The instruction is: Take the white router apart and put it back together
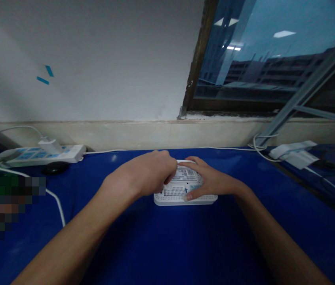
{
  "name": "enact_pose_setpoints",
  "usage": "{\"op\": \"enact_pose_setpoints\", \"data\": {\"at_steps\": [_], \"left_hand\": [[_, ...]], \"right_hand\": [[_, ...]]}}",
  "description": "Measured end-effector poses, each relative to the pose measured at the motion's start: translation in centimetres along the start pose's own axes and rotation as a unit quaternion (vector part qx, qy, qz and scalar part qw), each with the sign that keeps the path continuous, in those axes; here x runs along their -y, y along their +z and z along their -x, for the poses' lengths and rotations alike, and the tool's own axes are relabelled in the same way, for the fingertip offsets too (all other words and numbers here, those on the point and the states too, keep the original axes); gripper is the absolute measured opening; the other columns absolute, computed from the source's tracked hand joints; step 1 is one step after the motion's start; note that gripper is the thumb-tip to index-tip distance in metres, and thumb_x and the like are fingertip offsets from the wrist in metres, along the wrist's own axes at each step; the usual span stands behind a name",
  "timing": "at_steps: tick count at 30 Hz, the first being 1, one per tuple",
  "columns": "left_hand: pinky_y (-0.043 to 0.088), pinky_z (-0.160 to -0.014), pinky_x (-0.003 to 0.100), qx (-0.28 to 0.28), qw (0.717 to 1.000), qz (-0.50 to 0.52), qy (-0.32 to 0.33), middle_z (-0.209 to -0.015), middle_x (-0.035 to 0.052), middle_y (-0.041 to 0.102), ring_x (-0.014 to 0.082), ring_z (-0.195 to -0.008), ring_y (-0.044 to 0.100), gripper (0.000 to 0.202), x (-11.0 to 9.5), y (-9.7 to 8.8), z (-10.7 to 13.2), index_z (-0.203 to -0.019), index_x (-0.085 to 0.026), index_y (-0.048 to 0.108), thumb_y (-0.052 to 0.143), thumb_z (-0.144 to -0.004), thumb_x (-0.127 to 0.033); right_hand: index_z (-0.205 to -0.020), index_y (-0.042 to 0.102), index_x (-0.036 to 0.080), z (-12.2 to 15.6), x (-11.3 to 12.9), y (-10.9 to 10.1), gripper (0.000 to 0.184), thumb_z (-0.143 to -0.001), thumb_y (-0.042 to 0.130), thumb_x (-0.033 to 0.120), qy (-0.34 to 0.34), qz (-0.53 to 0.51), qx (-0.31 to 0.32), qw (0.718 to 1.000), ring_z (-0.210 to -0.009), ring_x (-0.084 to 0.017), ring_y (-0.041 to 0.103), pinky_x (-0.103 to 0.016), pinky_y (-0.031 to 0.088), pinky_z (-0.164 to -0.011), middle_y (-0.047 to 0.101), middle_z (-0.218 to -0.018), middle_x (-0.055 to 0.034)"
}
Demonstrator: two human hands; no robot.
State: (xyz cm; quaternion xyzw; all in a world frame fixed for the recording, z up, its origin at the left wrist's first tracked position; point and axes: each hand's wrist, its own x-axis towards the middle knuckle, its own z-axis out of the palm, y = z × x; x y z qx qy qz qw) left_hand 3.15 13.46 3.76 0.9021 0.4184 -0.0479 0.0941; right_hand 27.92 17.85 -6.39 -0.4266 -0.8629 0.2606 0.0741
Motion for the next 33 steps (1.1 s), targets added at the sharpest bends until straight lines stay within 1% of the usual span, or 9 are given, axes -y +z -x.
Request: {"op": "enact_pose_setpoints", "data": {"at_steps": [3, 7, 9, 15, 19, 22, 27, 30, 33], "left_hand": [[0.042, -0.06, 0.028, -0.002, 1.0, -0.02, -0.003, -0.088, 0.0082, 0.073, 0.0205, -0.074, 0.066, 0.027, -0.6, 0.0, 0.1, -0.087, -0.018, 0.078, 0.062, -0.074, -0.001], [0.036, -0.053, 0.027, -0.011, 1.0, -0.01, -0.001, -0.076, 0.0052, 0.071, 0.0164, -0.06, 0.059, 0.024, -0.2, -0.1, 0.6, -0.083, -0.018, 0.077, 0.061, -0.075, -0.002], [0.034, -0.052, 0.026, -0.024, 1.0, -0.007, 0.01, -0.071, 0.0041, 0.069, 0.0155, -0.058, 0.057, 0.022, 0.1, -0.1, 0.8, -0.081, -0.019, 0.076, 0.061, -0.075, -0.003], [0.036, -0.056, 0.026, -0.065, 0.998, -0.001, 0.023, -0.073, 0.0031, 0.069, 0.0163, -0.062, 0.06, 0.02, 0.7, -0.3, 1.3, -0.079, -0.021, 0.075, 0.061, -0.077, -0.006], [0.037, -0.057, 0.027, -0.066, 0.998, -0.003, 0.022, -0.074, 0.0033, 0.069, 0.0164, -0.063, 0.06, 0.019, 0.8, -0.5, 1.6, -0.081, -0.021, 0.075, 0.063, -0.077, -0.008], [0.037, -0.056, 0.027, -0.059, 0.998, -0.011, 0.016, -0.075, 0.0041, 0.069, 0.0169, -0.065, 0.061, 0.02, 0.5, -0.3, 1.3, -0.082, -0.02, 0.076, 0.062, -0.078, -0.006], [0.041, -0.06, 0.029, -0.018, 0.999, -0.044, -0.016, -0.087, 0.0073, 0.07, 0.0197, -0.071, 0.065, 0.023, -0.8, 0.0, 0.6, -0.09, -0.018, 0.076, 0.062, -0.08, -0.003], [0.045, -0.064, 0.03, -0.003, 0.999, -0.027, -0.03, -0.095, 0.0063, 0.07, 0.0218, -0.078, 0.067, 0.027, -1.1, 0.2, 0.9, -0.1, -0.023, 0.075, 0.065, -0.08, -0.007], [0.05, -0.074, 0.03, 0.0, 1.0, 0.0, -0.024, -0.119, 0.0075, 0.067, 0.0235, -0.093, 0.068, 0.044, -0.4, 0.5, 1.7, -0.12, -0.027, 0.068, 0.066, -0.08, -0.009]], "right_hand": [[-0.154, 0.038, 0.03, 0.0, -0.1, 0.1, 0.11, -0.061, 0.08, 0.072, -0.002, -0.001, 0.0, 1.0, -0.147, -0.037, 0.027, -0.053, 0.025, -0.122, 0.031, -0.155, -0.0111], [-0.153, 0.039, 0.031, 0.0, -0.2, 0.0, 0.11, -0.061, 0.08, 0.073, 0.004, -0.006, 0.005, 1.0, -0.147, -0.038, 0.026, -0.054, 0.025, -0.122, 0.029, -0.156, -0.0106], [-0.153, 0.039, 0.032, 0.0, -0.1, 0.0, 0.108, -0.061, 0.08, 0.072, 0.003, -0.004, 0.008, 1.0, -0.148, -0.038, 0.025, -0.054, 0.025, -0.122, 0.029, -0.155, -0.0101], [-0.151, 0.041, 0.034, 0.0, 0.2, -0.1, 0.104, -0.062, 0.081, 0.071, -0.012, -0.01, 0.001, 1.0, -0.144, -0.036, 0.031, -0.053, 0.029, -0.12, 0.033, -0.151, -0.0087], [-0.151, 0.041, 0.033, 0.0, 0.3, -0.1, 0.105, -0.061, 0.081, 0.071, -0.004, -0.008, 0.001, 1.0, -0.145, -0.036, 0.03, -0.052, 0.029, -0.121, 0.033, -0.151, -0.0093], [-0.152, 0.04, 0.031, -0.1, 0.2, -0.1, 0.108, -0.061, 0.081, 0.072, 0.005, -0.003, 0.005, 1.0, -0.145, -0.035, 0.03, -0.05, 0.029, -0.121, 0.031, -0.152, -0.0102], [-0.151, 0.042, 0.029, 0.0, 0.4, -0.1, 0.108, -0.06, 0.081, 0.071, -0.007, -0.002, -0.004, 1.0, -0.145, -0.035, 0.03, -0.05, 0.029, -0.121, 0.033, -0.151, -0.0108], [-0.151, 0.042, 0.031, 0.0, 0.4, -0.1, 0.107, -0.06, 0.082, 0.071, -0.01, -0.012, -0.004, 1.0, -0.145, -0.035, 0.03, -0.051, 0.029, -0.121, 0.035, -0.15, -0.0101], [-0.151, 0.042, 0.032, 0.0, 0.3, 0.0, 0.107, -0.06, 0.082, 0.071, -0.005, -0.02, 0.001, 1.0, -0.146, -0.036, 0.027, -0.053, 0.027, -0.121, 0.033, -0.151, -0.0102]]}}
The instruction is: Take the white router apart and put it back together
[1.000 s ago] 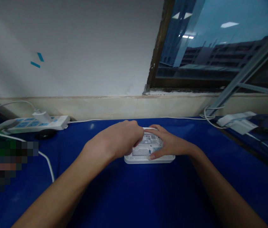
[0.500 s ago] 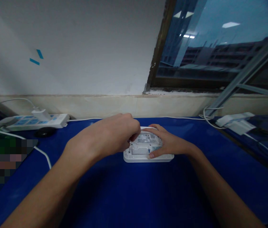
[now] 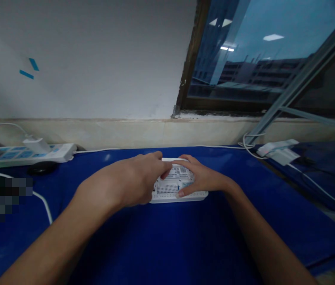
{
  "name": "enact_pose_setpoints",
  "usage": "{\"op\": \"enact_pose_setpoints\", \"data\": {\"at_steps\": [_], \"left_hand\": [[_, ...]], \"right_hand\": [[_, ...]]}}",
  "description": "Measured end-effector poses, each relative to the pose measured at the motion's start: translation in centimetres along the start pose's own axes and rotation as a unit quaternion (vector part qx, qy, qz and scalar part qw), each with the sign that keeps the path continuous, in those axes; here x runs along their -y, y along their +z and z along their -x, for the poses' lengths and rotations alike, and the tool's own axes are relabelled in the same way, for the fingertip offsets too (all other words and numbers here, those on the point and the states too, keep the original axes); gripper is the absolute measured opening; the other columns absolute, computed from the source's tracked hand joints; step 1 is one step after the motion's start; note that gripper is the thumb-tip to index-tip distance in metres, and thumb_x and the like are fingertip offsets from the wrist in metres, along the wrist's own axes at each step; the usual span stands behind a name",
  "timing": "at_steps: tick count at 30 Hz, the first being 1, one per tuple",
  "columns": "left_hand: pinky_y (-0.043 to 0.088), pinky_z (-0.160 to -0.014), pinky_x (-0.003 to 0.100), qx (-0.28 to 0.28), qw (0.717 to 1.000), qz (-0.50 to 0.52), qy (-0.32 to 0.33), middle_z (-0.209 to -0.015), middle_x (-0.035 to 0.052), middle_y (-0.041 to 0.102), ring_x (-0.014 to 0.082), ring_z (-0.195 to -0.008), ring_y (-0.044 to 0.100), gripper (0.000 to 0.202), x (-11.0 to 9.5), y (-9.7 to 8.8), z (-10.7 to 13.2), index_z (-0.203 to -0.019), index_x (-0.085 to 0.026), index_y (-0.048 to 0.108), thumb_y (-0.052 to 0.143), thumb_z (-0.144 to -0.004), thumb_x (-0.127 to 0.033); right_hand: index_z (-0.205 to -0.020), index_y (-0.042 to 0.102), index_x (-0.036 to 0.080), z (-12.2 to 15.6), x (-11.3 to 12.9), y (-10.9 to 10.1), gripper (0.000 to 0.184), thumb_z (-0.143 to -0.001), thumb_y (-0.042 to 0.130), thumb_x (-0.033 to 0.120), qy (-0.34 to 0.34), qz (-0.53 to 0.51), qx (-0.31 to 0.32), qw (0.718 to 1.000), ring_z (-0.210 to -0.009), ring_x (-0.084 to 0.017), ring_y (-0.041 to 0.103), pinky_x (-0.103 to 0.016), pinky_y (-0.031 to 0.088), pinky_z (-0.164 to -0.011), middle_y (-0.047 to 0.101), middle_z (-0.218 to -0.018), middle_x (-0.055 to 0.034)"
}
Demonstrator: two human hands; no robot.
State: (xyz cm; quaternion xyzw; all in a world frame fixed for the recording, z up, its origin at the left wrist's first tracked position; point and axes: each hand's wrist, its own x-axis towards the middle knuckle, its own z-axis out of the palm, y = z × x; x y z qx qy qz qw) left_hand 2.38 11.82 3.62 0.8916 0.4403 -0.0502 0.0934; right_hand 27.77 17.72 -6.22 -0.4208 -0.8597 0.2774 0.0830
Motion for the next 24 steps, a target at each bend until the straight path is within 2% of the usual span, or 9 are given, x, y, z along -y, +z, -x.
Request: {"op": "enact_pose_setpoints", "data": {"at_steps": [2, 5, 7, 9, 12, 13, 16, 19, 24], "left_hand": [[0.051, -0.077, 0.029, -0.01, 1.0, 0.012, 0.018, -0.128, 0.0075, 0.063, 0.0229, -0.098, 0.068, 0.046, 0.9, 0.3, 0.4, -0.125, -0.029, 0.064, 0.063, -0.083, -0.011], [0.05, -0.077, 0.027, -0.029, 0.998, 0.035, 0.051, -0.118, 0.0044, 0.068, 0.0198, -0.093, 0.068, 0.034, 2.3, 0.7, 0.3, -0.119, -0.03, 0.067, 0.057, -0.09, -0.016], [0.048, -0.078, 0.027, -0.052, 0.996, 0.04, 0.06, -0.112, 0.0037, 0.069, 0.0199, -0.095, 0.067, 0.033, 2.6, 0.7, -0.1, -0.122, -0.03, 0.065, 0.059, -0.091, -0.02], [0.046, -0.072, 0.027, -0.068, 0.996, 0.034, 0.055, -0.105, 0.0035, 0.071, 0.0202, -0.09, 0.066, 0.03, 2.3, 0.5, -0.6, -0.12, -0.03, 0.066, 0.063, -0.091, -0.025], [0.04, -0.06, 0.028, -0.06, 0.998, 0.018, 0.029, -0.085, 0.0026, 0.07, 0.0181, -0.071, 0.063, 0.014, 1.2, 0.1, -1.1, -0.102, -0.027, 0.072, 0.06, -0.094, -0.029], [0.039, -0.059, 0.028, -0.05, 0.998, 0.015, 0.024, -0.082, 0.0025, 0.068, 0.0173, -0.067, 0.061, 0.016, 0.9, 0.0, -1.1, -0.096, -0.025, 0.073, 0.057, -0.096, -0.03], [0.042, -0.065, 0.028, -0.034, 0.998, 0.018, 0.041, -0.098, 0.0045, 0.067, 0.0159, -0.072, 0.061, 0.022, 0.3, -0.1, -0.5, -0.102, -0.023, 0.07, 0.05, -0.1, -0.03], [0.045, -0.069, 0.027, -0.039, 0.996, 0.03, 0.071, -0.113, 0.0049, 0.062, 0.0148, -0.077, 0.061, 0.023, 0.8, -0.1, 0.3, -0.113, -0.024, 0.065, 0.046, -0.099, -0.025], [0.046, -0.074, 0.026, -0.062, 0.994, 0.033, 0.085, -0.1, 0.0033, 0.067, 0.0162, -0.082, 0.063, 0.021, 1.8, -0.2, 0.2, -0.103, -0.023, 0.067, 0.049, -0.095, -0.017]], "right_hand": [[-0.15, 0.043, 0.032, 0.0, -0.1, 0.0, 0.106, -0.06, 0.081, 0.071, -0.002, 0.0, -0.002, 1.0, -0.146, -0.037, 0.026, -0.054, 0.027, -0.121, 0.033, -0.151, -0.0106], [-0.149, 0.044, 0.033, 0.0, -0.3, 0.1, 0.103, -0.061, 0.081, 0.071, -0.017, 0.001, -0.007, 1.0, -0.145, -0.036, 0.028, -0.054, 0.028, -0.12, 0.036, -0.15, -0.0098], [-0.15, 0.043, 0.034, 0.0, -0.4, 0.1, 0.102, -0.062, 0.081, 0.07, -0.025, 0.0, -0.008, 1.0, -0.144, -0.036, 0.03, -0.054, 0.028, -0.12, 0.036, -0.15, -0.0088], [-0.15, 0.043, 0.035, 0.0, -0.4, 0.1, 0.101, -0.062, 0.081, 0.07, -0.031, -0.002, -0.012, 0.999, -0.144, -0.036, 0.031, -0.054, 0.029, -0.12, 0.036, -0.15, -0.0082], [-0.149, 0.044, 0.034, 0.0, -0.3, 0.0, 0.101, -0.062, 0.081, 0.07, -0.034, -0.001, -0.011, 0.999, -0.142, -0.035, 0.033, -0.052, 0.031, -0.119, 0.039, -0.148, -0.0079], [-0.149, 0.045, 0.034, 0.0, -0.2, 0.0, 0.1, -0.062, 0.081, 0.07, -0.035, 0.001, -0.009, 0.999, -0.142, -0.034, 0.034, -0.051, 0.032, -0.119, 0.04, -0.147, -0.008], [-0.15, 0.043, 0.032, 0.0, -0.1, 0.0, 0.102, -0.063, 0.079, 0.072, -0.026, 0.011, -0.007, 1.0, -0.144, -0.034, 0.031, -0.05, 0.03, -0.12, 0.037, -0.149, -0.0089], [-0.151, 0.041, 0.032, 0.0, -0.2, 0.0, 0.105, -0.063, 0.078, 0.074, -0.017, 0.019, -0.007, 1.0, -0.146, -0.035, 0.027, -0.051, 0.028, -0.121, 0.035, -0.151, -0.0097], [-0.152, 0.04, 0.033, 0.0, -0.5, 0.1, 0.107, -0.062, 0.079, 0.073, -0.01, 0.008, -0.006, 1.0, -0.146, -0.036, 0.028, -0.052, 0.029, -0.12, 0.032, -0.152, -0.0096]]}}
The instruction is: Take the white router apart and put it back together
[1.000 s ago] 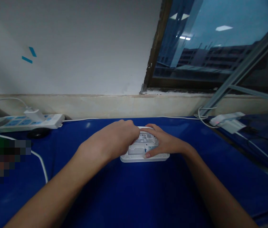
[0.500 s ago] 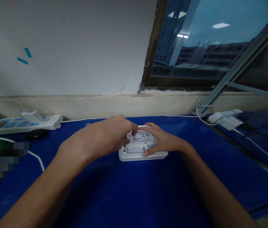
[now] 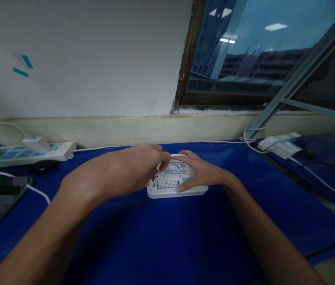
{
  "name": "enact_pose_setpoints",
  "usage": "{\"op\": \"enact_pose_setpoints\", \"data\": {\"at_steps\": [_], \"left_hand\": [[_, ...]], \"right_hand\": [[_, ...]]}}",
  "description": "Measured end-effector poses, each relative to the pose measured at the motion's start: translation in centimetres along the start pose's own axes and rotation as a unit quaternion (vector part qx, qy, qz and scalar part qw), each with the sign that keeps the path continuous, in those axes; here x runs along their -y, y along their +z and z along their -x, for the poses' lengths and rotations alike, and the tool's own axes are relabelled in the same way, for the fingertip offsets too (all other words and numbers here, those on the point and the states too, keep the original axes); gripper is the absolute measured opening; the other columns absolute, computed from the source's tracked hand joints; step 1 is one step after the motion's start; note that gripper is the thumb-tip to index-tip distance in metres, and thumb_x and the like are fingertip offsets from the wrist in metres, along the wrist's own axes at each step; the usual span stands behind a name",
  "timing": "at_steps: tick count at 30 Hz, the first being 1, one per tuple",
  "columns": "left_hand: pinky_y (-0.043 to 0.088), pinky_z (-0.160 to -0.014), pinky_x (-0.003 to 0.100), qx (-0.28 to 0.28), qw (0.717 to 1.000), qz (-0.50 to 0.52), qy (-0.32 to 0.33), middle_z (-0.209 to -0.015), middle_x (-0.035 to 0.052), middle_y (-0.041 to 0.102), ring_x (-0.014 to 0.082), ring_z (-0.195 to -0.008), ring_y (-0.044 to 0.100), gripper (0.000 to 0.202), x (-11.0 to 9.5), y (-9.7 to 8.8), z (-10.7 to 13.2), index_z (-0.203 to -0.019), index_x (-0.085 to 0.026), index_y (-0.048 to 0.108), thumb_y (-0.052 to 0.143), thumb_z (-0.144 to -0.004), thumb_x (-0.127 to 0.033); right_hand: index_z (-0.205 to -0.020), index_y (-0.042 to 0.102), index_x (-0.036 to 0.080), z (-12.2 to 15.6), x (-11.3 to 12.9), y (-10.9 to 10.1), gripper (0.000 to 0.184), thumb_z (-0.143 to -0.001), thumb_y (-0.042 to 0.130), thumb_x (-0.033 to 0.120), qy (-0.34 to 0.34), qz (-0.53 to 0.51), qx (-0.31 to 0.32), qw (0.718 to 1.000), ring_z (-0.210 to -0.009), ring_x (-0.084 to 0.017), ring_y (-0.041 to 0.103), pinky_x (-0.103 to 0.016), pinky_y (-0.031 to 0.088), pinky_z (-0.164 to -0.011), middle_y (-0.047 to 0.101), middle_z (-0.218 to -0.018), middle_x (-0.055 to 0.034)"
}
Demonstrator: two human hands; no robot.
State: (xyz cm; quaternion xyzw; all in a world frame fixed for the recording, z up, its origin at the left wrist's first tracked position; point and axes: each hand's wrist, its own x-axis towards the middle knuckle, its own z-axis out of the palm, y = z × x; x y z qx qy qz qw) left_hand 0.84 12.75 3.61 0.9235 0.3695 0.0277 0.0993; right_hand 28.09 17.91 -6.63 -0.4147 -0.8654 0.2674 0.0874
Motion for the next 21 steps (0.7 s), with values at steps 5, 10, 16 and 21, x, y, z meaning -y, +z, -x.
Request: {"op": "enact_pose_setpoints", "data": {"at_steps": [5, 10, 16, 21], "left_hand": [[0.042, -0.062, 0.027, -0.015, 0.999, -0.033, -0.04, -0.082, 0.0045, 0.07, 0.0173, -0.07, 0.064, 0.015, -0.4, 0.2, -1.4, -0.096, -0.022, 0.071, 0.056, -0.094, -0.023], [0.044, -0.064, 0.028, -0.025, 0.999, -0.031, -0.027, -0.087, 0.0049, 0.072, 0.018, -0.073, 0.065, 0.016, -0.7, 0.4, -1.3, -0.1, -0.022, 0.072, 0.059, -0.096, -0.03], [0.049, -0.081, 0.029, -0.031, 0.999, 0.0, -0.014, -0.113, 0.0028, 0.071, 0.0203, -0.099, 0.066, 0.03, 0.9, 0.4, 0.2, -0.119, -0.031, 0.068, 0.06, -0.091, -0.022], [0.047, -0.069, 0.025, -0.037, 0.999, -0.008, -0.008, -0.105, 0.0014, 0.074, 0.0186, -0.089, 0.068, 0.029, 1.0, -0.6, 0.3, -0.115, -0.033, 0.072, 0.062, -0.089, -0.023]], "right_hand": [[-0.151, 0.042, 0.035, 0.0, -0.1, 0.0, 0.102, -0.063, 0.08, 0.071, -0.017, -0.007, -0.005, 1.0, -0.145, -0.035, 0.029, -0.053, 0.028, -0.121, 0.035, -0.15, -0.0075], [-0.152, 0.04, 0.033, -0.1, 0.0, 0.0, 0.105, -0.063, 0.079, 0.073, -0.019, 0.005, -0.002, 1.0, -0.146, -0.034, 0.027, -0.05, 0.028, -0.121, 0.036, -0.151, -0.0086], [-0.15, 0.042, 0.035, 0.0, 0.1, -0.1, 0.102, -0.062, 0.08, 0.072, -0.005, -0.003, -0.001, 1.0, -0.144, -0.035, 0.03, -0.051, 0.029, -0.12, 0.034, -0.15, -0.0081], [-0.151, 0.041, 0.035, 0.0, -0.1, 0.0, 0.104, -0.062, 0.08, 0.072, -0.003, -0.001, -0.004, 1.0, -0.144, -0.036, 0.031, -0.052, 0.029, -0.12, 0.033, -0.151, -0.0085]]}}
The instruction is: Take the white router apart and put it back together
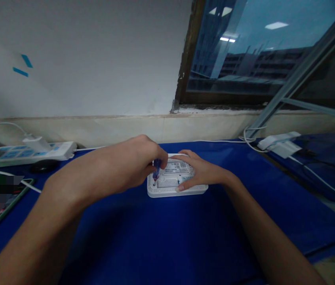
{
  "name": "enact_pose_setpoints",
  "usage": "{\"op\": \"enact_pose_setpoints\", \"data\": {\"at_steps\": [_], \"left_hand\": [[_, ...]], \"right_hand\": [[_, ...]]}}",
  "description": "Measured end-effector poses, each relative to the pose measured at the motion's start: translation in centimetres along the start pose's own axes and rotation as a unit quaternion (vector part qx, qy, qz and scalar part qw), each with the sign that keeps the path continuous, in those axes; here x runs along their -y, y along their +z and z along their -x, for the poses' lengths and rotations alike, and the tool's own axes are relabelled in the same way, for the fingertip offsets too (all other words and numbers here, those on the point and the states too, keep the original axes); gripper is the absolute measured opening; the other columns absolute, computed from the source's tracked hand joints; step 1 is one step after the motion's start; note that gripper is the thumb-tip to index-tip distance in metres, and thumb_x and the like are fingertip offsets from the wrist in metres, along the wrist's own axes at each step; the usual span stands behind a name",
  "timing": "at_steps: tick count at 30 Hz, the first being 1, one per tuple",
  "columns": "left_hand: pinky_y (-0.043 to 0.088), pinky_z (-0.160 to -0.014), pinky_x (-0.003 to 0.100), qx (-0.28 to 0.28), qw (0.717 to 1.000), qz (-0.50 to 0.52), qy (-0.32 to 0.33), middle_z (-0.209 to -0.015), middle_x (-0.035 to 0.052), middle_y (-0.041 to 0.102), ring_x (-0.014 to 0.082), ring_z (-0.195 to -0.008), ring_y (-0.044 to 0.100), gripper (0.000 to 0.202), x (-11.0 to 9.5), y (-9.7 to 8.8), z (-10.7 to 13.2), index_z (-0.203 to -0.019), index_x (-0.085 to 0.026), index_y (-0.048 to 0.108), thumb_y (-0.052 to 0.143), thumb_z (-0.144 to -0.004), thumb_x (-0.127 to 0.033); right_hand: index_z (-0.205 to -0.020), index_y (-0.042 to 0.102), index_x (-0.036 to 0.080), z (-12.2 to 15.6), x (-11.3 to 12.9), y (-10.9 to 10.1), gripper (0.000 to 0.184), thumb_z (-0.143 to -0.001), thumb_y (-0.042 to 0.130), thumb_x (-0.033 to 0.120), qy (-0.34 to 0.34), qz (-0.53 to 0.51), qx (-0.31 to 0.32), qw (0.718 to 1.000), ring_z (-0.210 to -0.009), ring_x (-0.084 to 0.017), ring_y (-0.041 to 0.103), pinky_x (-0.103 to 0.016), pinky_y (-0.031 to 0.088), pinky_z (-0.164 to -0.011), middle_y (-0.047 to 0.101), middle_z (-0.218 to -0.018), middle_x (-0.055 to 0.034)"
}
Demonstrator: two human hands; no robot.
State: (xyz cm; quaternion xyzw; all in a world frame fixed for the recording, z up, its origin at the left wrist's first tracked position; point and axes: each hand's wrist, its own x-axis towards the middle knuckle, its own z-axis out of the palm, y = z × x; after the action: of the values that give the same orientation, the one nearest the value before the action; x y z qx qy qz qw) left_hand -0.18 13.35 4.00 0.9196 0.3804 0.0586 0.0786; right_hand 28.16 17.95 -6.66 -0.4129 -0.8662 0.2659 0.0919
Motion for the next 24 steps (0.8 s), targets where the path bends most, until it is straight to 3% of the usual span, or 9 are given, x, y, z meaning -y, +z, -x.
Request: {"op": "enact_pose_setpoints", "data": {"at_steps": [3, 6, 8, 13, 17, 20, 22, 24], "left_hand": [[0.042, -0.058, 0.026, 0.016, 0.999, -0.027, -0.023, -0.085, 0.0028, 0.074, 0.0176, -0.07, 0.066, 0.016, -0.8, -0.6, -0.3, -0.097, -0.028, 0.077, 0.066, -0.089, -0.035], [0.036, -0.05, 0.028, 0.018, 0.995, -0.074, -0.067, -0.07, 0.0062, 0.07, 0.017, -0.054, 0.059, 0.032, -1.6, -0.7, -0.7, -0.083, -0.02, 0.077, 0.063, -0.091, -0.048], [0.036, -0.051, 0.029, 0.015, 0.993, -0.081, -0.08, -0.071, 0.0075, 0.07, 0.0176, -0.054, 0.059, 0.035, -1.8, -0.4, -1.0, -0.083, -0.018, 0.077, 0.062, -0.092, -0.048], [0.045, -0.066, 0.029, 0.009, 0.998, -0.036, -0.048, -0.084, 0.0053, 0.073, 0.0205, -0.074, 0.067, 0.016, -0.7, 0.2, -1.0, -0.096, -0.025, 0.077, 0.069, -0.088, -0.037], [0.047, -0.071, 0.027, 0.005, 1.0, -0.008, -0.027, -0.101, 0.0026, 0.074, 0.019, -0.085, 0.068, 0.027, 0.4, -0.1, -0.1, -0.111, -0.032, 0.074, 0.067, -0.086, -0.026], [0.046, -0.068, 0.026, 0.016, 0.999, -0.009, -0.028, -0.097, 0.0033, 0.075, 0.0183, -0.08, 0.067, 0.026, 0.2, -0.5, 0.2, -0.108, -0.03, 0.076, 0.063, -0.087, -0.024], [0.043, -0.06, 0.026, 0.026, 0.999, -0.025, -0.041, -0.085, 0.0041, 0.074, 0.0182, -0.07, 0.065, 0.017, -0.4, -0.6, -0.1, -0.097, -0.026, 0.078, 0.064, -0.089, -0.03], [0.038, -0.053, 0.027, 0.03, 0.997, -0.048, -0.062, -0.072, 0.0046, 0.071, 0.017, -0.057, 0.06, 0.021, -1.1, -0.5, -0.5, -0.085, -0.023, 0.078, 0.063, -0.09, -0.038]], "right_hand": [[-0.151, 0.041, 0.035, 0.0, -0.2, 0.1, 0.104, -0.062, 0.08, 0.072, -0.005, 0.002, -0.003, 1.0, -0.144, -0.036, 0.031, -0.052, 0.029, -0.12, 0.033, -0.152, -0.008], [-0.151, 0.041, 0.036, -0.1, -0.2, 0.0, 0.103, -0.062, 0.08, 0.071, -0.015, -0.001, -0.005, 1.0, -0.144, -0.037, 0.031, -0.054, 0.03, -0.119, 0.034, -0.152, -0.0075], [-0.151, 0.042, 0.036, 0.0, -0.1, 0.0, 0.102, -0.063, 0.079, 0.071, -0.018, 0.001, -0.004, 1.0, -0.144, -0.037, 0.032, -0.054, 0.03, -0.119, 0.036, -0.151, -0.0075], [-0.15, 0.044, 0.035, 0.0, 0.2, -0.1, 0.1, -0.064, 0.079, 0.071, -0.02, 0.005, -0.002, 1.0, -0.144, -0.035, 0.032, -0.053, 0.031, -0.119, 0.038, -0.148, -0.0077], [-0.15, 0.043, 0.036, -0.1, 0.1, -0.1, 0.101, -0.063, 0.08, 0.07, -0.015, -0.007, 0.001, 1.0, -0.144, -0.034, 0.031, -0.052, 0.03, -0.12, 0.036, -0.15, -0.0069], [-0.15, 0.043, 0.036, -0.1, 0.1, -0.1, 0.101, -0.063, 0.08, 0.071, -0.017, -0.004, 0.003, 1.0, -0.145, -0.034, 0.03, -0.052, 0.029, -0.121, 0.036, -0.15, -0.0071], [-0.149, 0.043, 0.035, 0.0, 0.0, -0.1, 0.101, -0.063, 0.079, 0.071, -0.017, 0.001, 0.002, 1.0, -0.146, -0.035, 0.029, -0.052, 0.029, -0.121, 0.036, -0.15, -0.0074], [-0.15, 0.042, 0.036, 0.0, 0.0, -0.1, 0.102, -0.063, 0.079, 0.072, -0.011, 0.002, 0.0, 1.0, -0.146, -0.036, 0.028, -0.054, 0.028, -0.121, 0.034, -0.151, -0.0078]]}}
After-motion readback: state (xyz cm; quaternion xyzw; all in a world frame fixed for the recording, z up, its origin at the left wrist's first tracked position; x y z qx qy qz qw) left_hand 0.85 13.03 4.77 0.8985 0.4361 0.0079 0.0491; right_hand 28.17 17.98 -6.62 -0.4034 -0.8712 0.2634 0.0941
